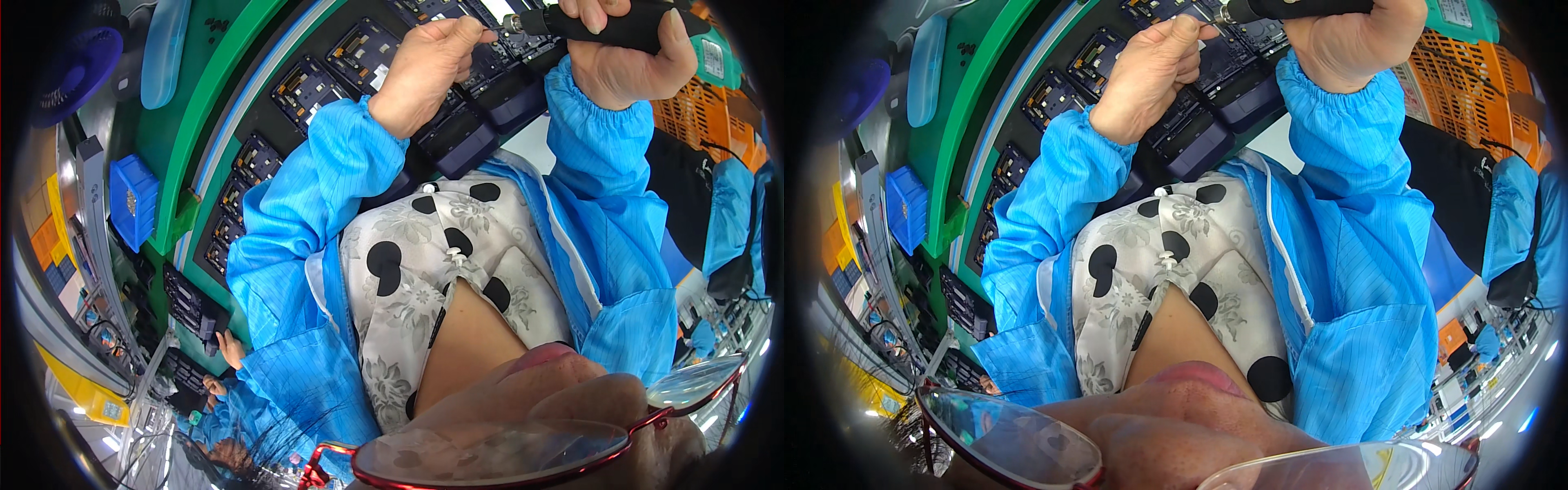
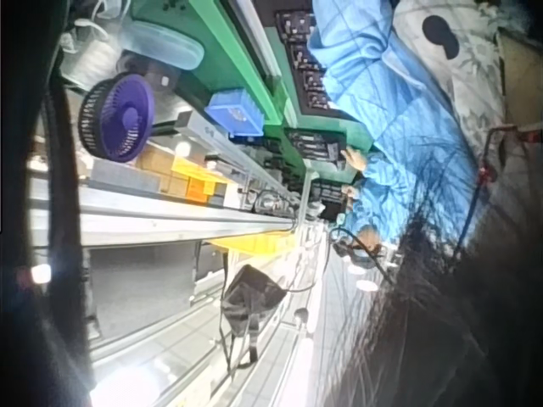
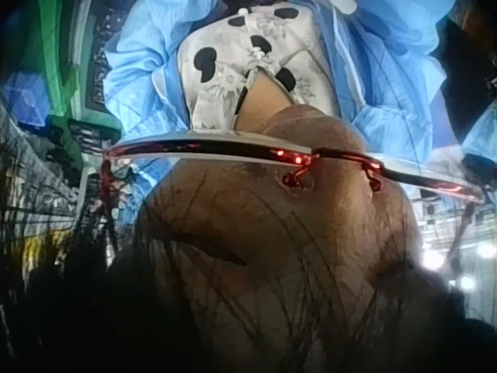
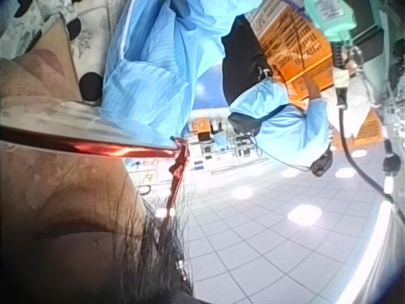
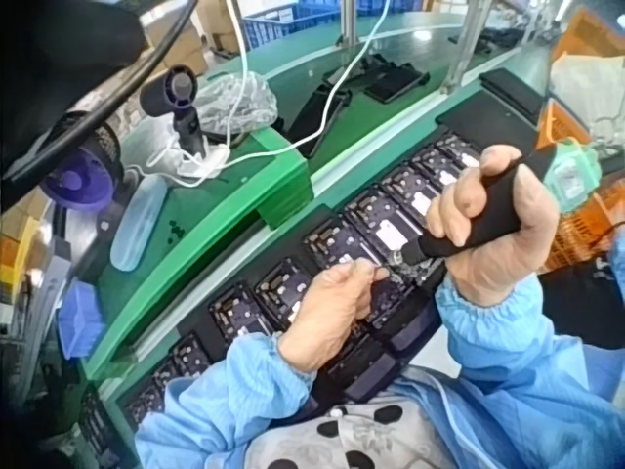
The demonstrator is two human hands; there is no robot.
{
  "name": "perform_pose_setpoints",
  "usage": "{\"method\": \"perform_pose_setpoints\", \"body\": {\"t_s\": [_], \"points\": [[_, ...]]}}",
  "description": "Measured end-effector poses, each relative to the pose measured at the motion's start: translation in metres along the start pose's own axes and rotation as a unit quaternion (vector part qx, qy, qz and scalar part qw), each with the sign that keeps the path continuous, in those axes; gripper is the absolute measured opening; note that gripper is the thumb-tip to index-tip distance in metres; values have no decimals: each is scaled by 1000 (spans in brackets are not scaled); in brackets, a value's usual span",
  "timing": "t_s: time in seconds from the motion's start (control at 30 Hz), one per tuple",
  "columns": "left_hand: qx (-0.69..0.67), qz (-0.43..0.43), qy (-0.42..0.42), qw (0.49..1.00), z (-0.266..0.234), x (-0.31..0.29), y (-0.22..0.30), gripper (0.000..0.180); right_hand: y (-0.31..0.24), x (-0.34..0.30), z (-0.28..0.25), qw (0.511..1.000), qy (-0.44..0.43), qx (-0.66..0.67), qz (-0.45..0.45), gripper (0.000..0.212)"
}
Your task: Assembling internal components of electronic devices on a production line using an electric screwdriver.
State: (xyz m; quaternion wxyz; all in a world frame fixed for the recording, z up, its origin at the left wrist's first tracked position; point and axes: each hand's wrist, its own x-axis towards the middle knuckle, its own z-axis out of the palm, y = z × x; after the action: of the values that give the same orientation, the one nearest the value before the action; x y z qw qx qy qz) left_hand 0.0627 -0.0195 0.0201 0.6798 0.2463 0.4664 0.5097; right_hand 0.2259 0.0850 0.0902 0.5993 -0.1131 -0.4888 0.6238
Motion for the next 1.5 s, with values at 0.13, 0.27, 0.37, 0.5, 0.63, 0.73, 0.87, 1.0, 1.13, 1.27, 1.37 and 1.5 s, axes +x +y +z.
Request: {"method": "perform_pose_setpoints", "body": {"t_s": [0.13, 0.27, 0.37, 0.5, 0.63, 0.73, 0.87, 1.0, 1.13, 1.27, 1.37, 1.5], "points": [[-68, -21, 4, 997, -3, 1, 3, 49, -18, 9, -4, 997, -62, -52, -2, 35], [-83, -43, 8, 996, -28, 7, 6, 33, -37, -3, -25, 995, 53, -88, 14, 32], [-103, -40, 5, 994, -44, 9, 0, 30, -35, -6, -47, 989, 78, -123, 41, 30], [-78, -63, 51, 994, -23, 3, 12, 26, -14, -14, -76, 989, 88, -119, 25, 27], [-80, -76, 55, 992, -28, 2, 9, 28, -1, -12, -72, 980, 113, -161, -18, 24], [-57, -55, 72, 994, -27, -1, 7, 31, 4, -10, -70, 977, 128, -169, -31, 23], [-37, -57, 49, 996, -30, -2, 9, 32, 3, -10, -70, 977, 123, -169, -30, 23], [-58, -81, 51, 994, -54, 7, -6, 35, 4, -7, -74, 981, 126, -148, -14, 22], [-96, -63, 14, 993, -66, 10, -13, 38, 4, -7, -76, 982, 115, -151, -18, 21], [-89, -56, -1, 994, -59, 7, -8, 36, 6, -6, -80, 989, 79, -128, 6, 20], [-45, -45, 27, 998, -42, -1, 2, 36, 7, -5, -80, 990, 48, -127, 28, 20], [-57, -44, 26, 997, -34, -13, 15, 33, 8, 1, -74, 983, 89, -161, 21, 19]]}}
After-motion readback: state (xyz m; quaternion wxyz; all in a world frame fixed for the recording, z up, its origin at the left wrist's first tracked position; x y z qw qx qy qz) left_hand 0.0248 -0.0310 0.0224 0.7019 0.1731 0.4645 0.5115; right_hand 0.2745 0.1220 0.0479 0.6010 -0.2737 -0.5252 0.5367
